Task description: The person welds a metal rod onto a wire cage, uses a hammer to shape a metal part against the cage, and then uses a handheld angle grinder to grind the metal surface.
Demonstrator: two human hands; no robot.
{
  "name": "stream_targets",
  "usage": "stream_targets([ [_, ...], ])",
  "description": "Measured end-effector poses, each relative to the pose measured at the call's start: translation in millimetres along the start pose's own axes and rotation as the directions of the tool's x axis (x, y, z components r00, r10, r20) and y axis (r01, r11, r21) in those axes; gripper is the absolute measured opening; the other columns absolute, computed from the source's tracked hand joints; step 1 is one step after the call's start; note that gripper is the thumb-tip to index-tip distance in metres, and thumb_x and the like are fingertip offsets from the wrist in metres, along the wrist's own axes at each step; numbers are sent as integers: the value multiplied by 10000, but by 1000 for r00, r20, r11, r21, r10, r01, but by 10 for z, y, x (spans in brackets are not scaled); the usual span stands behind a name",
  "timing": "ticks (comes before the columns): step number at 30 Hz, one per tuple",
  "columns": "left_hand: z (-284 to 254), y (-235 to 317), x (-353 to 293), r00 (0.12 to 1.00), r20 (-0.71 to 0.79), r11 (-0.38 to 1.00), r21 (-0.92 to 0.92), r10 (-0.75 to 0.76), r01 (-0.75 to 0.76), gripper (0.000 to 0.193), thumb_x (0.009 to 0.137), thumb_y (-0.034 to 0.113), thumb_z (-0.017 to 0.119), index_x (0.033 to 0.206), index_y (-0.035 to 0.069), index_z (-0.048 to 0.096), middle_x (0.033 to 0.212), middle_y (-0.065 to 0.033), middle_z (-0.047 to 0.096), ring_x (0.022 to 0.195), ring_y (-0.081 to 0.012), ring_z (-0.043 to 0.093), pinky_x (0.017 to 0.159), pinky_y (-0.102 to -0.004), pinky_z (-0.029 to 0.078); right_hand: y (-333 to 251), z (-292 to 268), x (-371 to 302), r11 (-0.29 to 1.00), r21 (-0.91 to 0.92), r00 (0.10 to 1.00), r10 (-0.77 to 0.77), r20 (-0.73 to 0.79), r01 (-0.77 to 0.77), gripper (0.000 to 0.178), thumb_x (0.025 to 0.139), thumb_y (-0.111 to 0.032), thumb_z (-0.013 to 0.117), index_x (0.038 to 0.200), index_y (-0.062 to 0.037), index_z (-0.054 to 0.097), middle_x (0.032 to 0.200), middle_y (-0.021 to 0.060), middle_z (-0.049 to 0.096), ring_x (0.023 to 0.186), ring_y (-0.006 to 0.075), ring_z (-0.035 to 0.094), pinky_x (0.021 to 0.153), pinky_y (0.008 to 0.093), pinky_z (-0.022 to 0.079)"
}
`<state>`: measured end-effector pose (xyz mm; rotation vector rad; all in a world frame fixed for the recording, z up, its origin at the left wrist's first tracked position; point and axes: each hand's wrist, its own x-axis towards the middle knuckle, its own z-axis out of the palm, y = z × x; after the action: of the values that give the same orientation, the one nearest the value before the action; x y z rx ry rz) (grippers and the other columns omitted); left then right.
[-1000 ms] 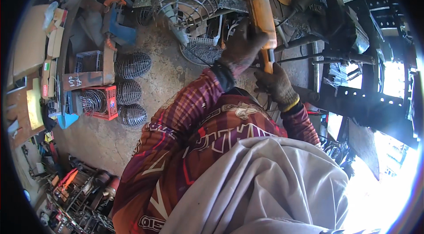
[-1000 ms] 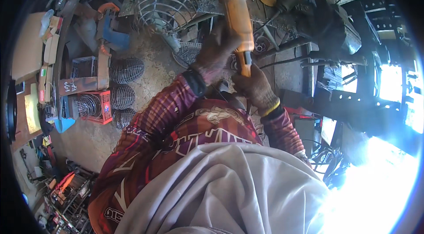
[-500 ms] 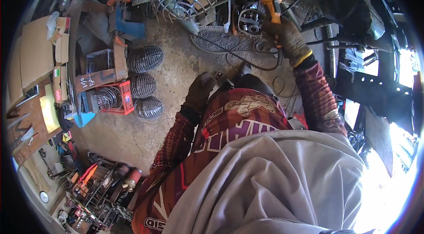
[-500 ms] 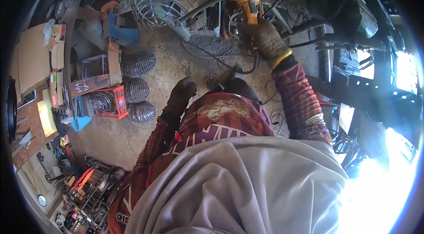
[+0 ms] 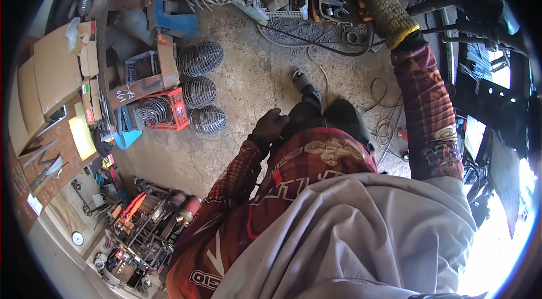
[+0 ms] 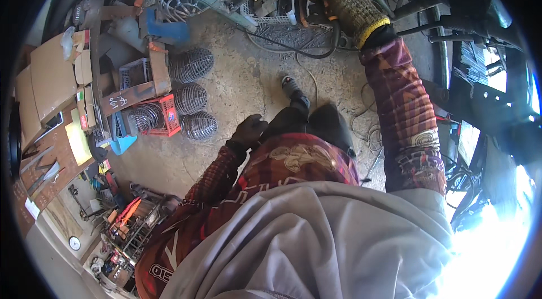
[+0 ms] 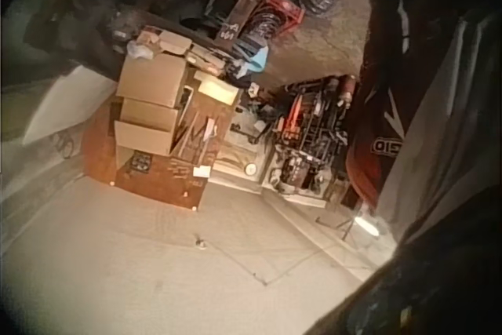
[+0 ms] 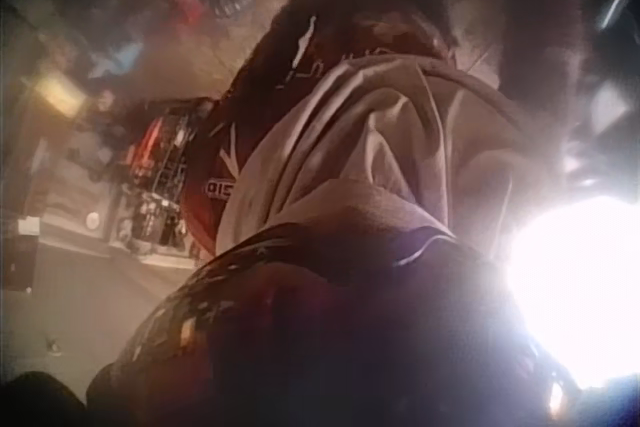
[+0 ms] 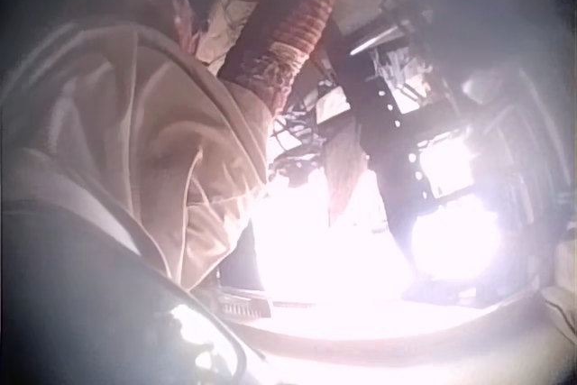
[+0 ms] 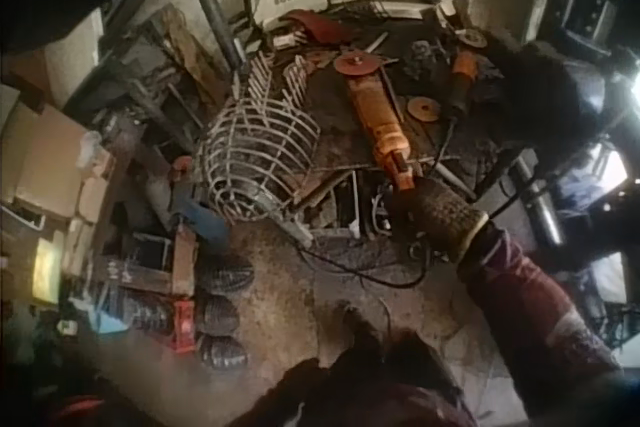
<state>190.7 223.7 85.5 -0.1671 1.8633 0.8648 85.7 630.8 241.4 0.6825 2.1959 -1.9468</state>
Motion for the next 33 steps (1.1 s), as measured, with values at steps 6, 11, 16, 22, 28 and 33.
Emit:
stream_targets([
  [6, 605, -576, 353, 1000, -11, 938, 347, 13, -8, 671, 852, 513, 643, 1297, 16, 573, 1208, -222, 657, 1128, -354, 633, 972, -408, 492, 156, -166, 44, 943, 264, 959, -246, 138, 204, 357, 937, -304, 657, 1156, -29, 597, 950, 64, 630, 806, 178, 627, 654, 314, 550],
  [11, 1300, -839, 549, 990, -138, 810, 584, 30, 57, 709, 816, 520, 669, 1341, 67, 519, 1172, -211, 639, 1098, -379, 619, 940, -437, 502, 951, 73, -450, 770, -309, 753, -626, -201, 558, 278, 975, -181, 594, 1212, -39, 617, 1017, 64, 648, 879, 159, 623, 785, 283, 522],
  [16, 1480, -709, 539, 980, -196, 681, 723, 45, 114, 791, 787, 546, 688, 1394, 101, 444, 1233, -216, 581, 1154, -401, 579, 980, -499, 475, 3595, 760, -1594, 891, -450, 961, -170, -216, 57, 583, 923, -356, 633, 1365, 0, 498, 1244, 239, 616, 1149, 420, 599, 949, 483, 490],
  [22, 1410, -749, 800, 969, -151, 727, 641, -195, 246, 727, 795, 482, 683, 1356, 81, 451, 1321, -217, 482, 1216, -413, 512, 985, -547, 447, 4902, 1212, -2795, 669, -646, 871, 491, 14, -367, 653, 877, -434, 625, 1370, -25, 499, 1265, 249, 609, 1174, 409, 586, 977, 491, 469],
  [28, 1424, -799, 726, 972, -231, 703, 699, 53, 128, 641, 785, 412, 691, 1289, 67, 498, 1173, -199, 553, 1107, -402, 568, 953, -525, 465, 5221, 1338, -2913, 684, -617, 863, 506, 18, -388, 596, 894, -414, 601, 1351, -41, 519, 1251, 246, 615, 1149, 406, 596, 960, 492, 478],
  [33, 1436, -750, 739, 973, -223, 711, 694, 66, 111, 626, 788, 401, 695, 1287, 76, 502, 1170, -199, 558, 1089, -408, 575, 932, -529, 474, 5349, 1362, -2944, 692, -604, 862, 507, 16, -395, 550, 909, -396, 582, 1336, -53, 536, 1241, 243, 620, 1128, 404, 605, 946, 492, 486],
])
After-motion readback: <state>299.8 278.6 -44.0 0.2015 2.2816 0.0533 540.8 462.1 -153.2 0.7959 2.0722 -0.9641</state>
